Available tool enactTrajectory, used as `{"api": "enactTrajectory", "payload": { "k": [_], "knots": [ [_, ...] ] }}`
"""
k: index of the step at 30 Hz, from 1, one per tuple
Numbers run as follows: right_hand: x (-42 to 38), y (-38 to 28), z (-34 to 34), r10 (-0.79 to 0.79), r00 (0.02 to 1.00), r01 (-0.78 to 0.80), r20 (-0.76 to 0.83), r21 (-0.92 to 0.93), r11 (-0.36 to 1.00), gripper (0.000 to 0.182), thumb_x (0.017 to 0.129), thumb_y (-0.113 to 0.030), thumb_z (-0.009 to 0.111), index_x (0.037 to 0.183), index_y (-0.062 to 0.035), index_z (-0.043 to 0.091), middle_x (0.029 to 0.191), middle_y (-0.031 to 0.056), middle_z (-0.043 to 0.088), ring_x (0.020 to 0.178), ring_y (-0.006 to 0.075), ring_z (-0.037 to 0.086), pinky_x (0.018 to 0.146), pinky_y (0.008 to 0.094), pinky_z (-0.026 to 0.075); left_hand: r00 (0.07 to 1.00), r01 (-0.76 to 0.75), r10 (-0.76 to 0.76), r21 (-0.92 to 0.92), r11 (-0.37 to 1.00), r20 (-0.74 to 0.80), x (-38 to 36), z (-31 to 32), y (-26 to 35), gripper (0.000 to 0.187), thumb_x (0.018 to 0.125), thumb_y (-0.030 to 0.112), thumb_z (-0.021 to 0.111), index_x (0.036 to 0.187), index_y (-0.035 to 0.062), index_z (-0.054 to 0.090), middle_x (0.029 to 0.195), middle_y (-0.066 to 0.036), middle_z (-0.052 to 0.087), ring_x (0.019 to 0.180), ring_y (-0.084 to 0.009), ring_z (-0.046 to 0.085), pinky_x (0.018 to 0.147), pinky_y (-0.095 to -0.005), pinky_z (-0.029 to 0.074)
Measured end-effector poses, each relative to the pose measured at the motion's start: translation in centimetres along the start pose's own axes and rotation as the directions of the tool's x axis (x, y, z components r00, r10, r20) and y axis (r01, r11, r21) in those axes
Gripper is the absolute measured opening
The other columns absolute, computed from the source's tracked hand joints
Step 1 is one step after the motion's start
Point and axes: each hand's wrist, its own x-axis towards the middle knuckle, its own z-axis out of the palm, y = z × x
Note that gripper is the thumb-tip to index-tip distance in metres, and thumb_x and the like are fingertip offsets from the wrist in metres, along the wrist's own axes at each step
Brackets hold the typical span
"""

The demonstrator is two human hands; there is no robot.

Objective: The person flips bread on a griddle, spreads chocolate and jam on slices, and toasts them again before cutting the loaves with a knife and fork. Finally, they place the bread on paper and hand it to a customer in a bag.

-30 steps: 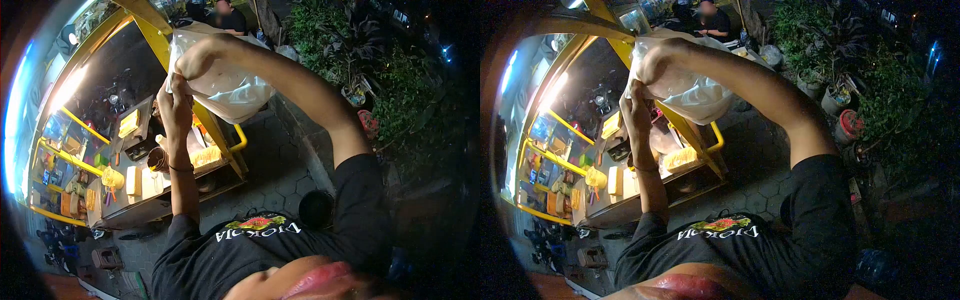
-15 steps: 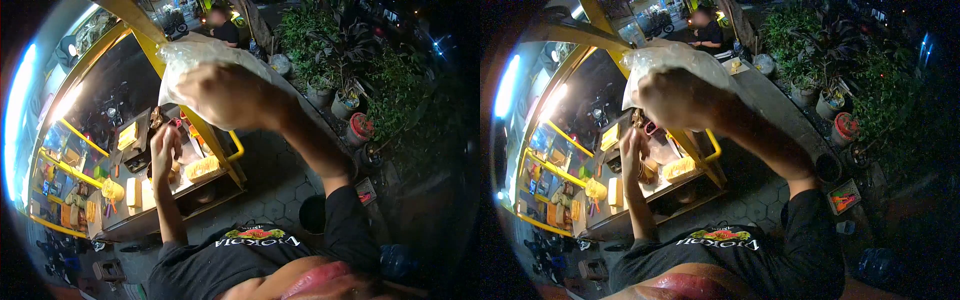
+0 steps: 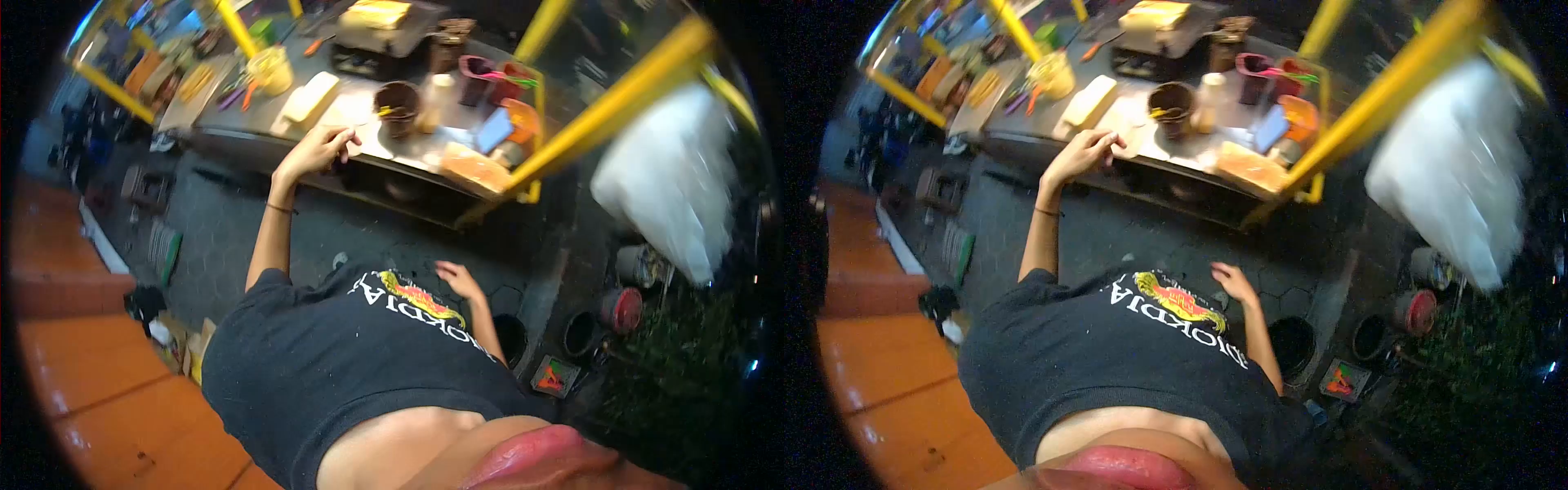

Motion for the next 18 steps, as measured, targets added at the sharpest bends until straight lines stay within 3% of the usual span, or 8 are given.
{"api": "enactTrajectory", "payload": {
  "k": [2, 4, 9, 10, 11, 13, 16, 18],
  "knots": [
    [1.0, 11.7, 7.1, 0.447, 0.882, -0.435, -0.148, 0.109, 0.894, 0.040, 0.088, -0.022, 0.063, 0.120, 0.0019, 0.062, 0.114, 0.0146, 0.068, 0.105, 0.0215, 0.064, 0.091, 0.0318, 0.048, 0.988, 0.126, -0.129, 0.034, 0.991, 0.087, -0.9, -4.4, -4.2, 0.030, 0.101, 0.028, 0.048, 0.105, 0.0021, 0.064, 0.070, -0.002, 0.062, 0.058, -0.0067, 0.052, 0.055, -0.0230, 0.043],
    [2.0, 14.5, 12.0, 0.583, 0.772, -0.500, -0.252, 0.326, 0.803, 0.042, 0.087, -0.023, 0.063, 0.121, 0.0019, 0.062, 0.116, 0.0143, 0.067, 0.106, 0.0213, 0.062, 0.091, 0.0320, 0.047, 0.966, 0.242, -0.237, -0.034, 0.970, 0.104, -0.4, -8.2, -8.9, 0.029, 0.102, 0.024, 0.046, 0.112, 0.0032, 0.063, 0.074, 0.000, 0.061, 0.062, -0.0062, 0.051, 0.056, -0.0214, 0.043],
    [7.7, 11.9, 19.6, 0.552, 0.705, -0.321, -0.445, 0.494, 0.808, 0.045, 0.086, -0.026, 0.064, 0.122, 0.0017, 0.062, 0.120, 0.0138, 0.065, 0.110, 0.0207, 0.059, 0.093, 0.0324, 0.045, 0.967, 0.046, -0.104, -0.240, 0.970, -0.234, 6.6, -15.7, -19.4, 0.033, 0.100, 0.027, 0.050, 0.112, -0.0012, 0.063, 0.080, -0.004, 0.066, 0.067, -0.0076, 0.057, 0.062, -0.0229, 0.047],
    [9.1, 11.5, 20.5, 0.510, 0.720, -0.283, -0.471, 0.472, 0.835, 0.046, 0.086, -0.027, 0.064, 0.122, 0.0016, 0.062, 0.121, 0.0137, 0.065, 0.111, 0.0206, 0.059, 0.093, 0.0325, 0.045, 0.939, 0.055, -0.102, -0.151, 0.987, -0.327, 9.4, -16.4, -22.2, 0.036, 0.097, 0.033, 0.053, 0.109, -0.0001, 0.064, 0.080, -0.007, 0.068, 0.072, -0.0147, 0.062, 0.067, -0.0282, 0.050],
    [10.2, 2.8, 19.3, 0.601, 0.706, -0.410, -0.374, 0.477, 0.778, 0.051, 0.087, -0.031, 0.063, 0.126, 0.0018, 0.059, 0.128, 0.0138, 0.061, 0.118, 0.0207, 0.055, 0.098, 0.0313, 0.041, 0.904, 0.057, -0.076, -0.056, 0.997, -0.422, 12.4, -16.6, -24.8, 0.040, 0.094, 0.038, 0.057, 0.107, 0.0010, 0.065, 0.081, -0.009, 0.070, 0.077, -0.0218, 0.068, 0.073, -0.0335, 0.052],
    [14.1, 3.4, 19.8, 0.586, 0.762, -0.487, -0.276, 0.351, 0.799, 0.051, 0.090, -0.032, 0.060, 0.128, 0.0022, 0.057, 0.129, 0.0141, 0.060, 0.118, 0.0208, 0.055, 0.098, 0.0301, 0.042, 0.904, 0.120, -0.063, 0.110, 0.987, -0.422, 16.6, -15.4, -26.0, 0.065, 0.085, 0.053, 0.063, 0.124, 0.0021, 0.056, 0.104, -0.019, 0.067, 0.100, -0.0334, 0.065, 0.085, -0.0436, 0.051],
    [19.1, 0.5, 19.3, 0.492, 0.869, -0.460, -0.056, 0.275, 0.844, 0.041, 0.094, -0.023, 0.056, 0.126, 0.0015, 0.058, 0.123, 0.0139, 0.064, 0.112, 0.0215, 0.060, 0.094, 0.0287, 0.045, 0.950, 0.225, -0.081, 0.482, 0.847, -0.301, 17.9, -11.5, -23.3, 0.108, 0.073, 0.060, 0.072, 0.148, 0.0019, 0.021, 0.137, -0.027, 0.043, 0.122, -0.0442, 0.046, 0.095, -0.0524, 0.043],
    [23.4, -4.2, 17.9, 0.340, 0.939, -0.329, -0.055, 0.152, 0.932, 0.038, 0.094, -0.021, 0.057, 0.125, 0.0008, 0.059, 0.119, 0.0129, 0.066, 0.107, 0.0207, 0.062, 0.092, 0.0296, 0.046, 0.963, 0.187, -0.051, 0.523, 0.831, -0.264, 18.3, -10.2, -24.3, 0.108, 0.070, 0.052, 0.078, 0.147, 0.0007, 0.021, 0.128, -0.027, 0.049, 0.113, -0.0437, 0.051, 0.092, -0.0524, 0.044]
  ]
}}
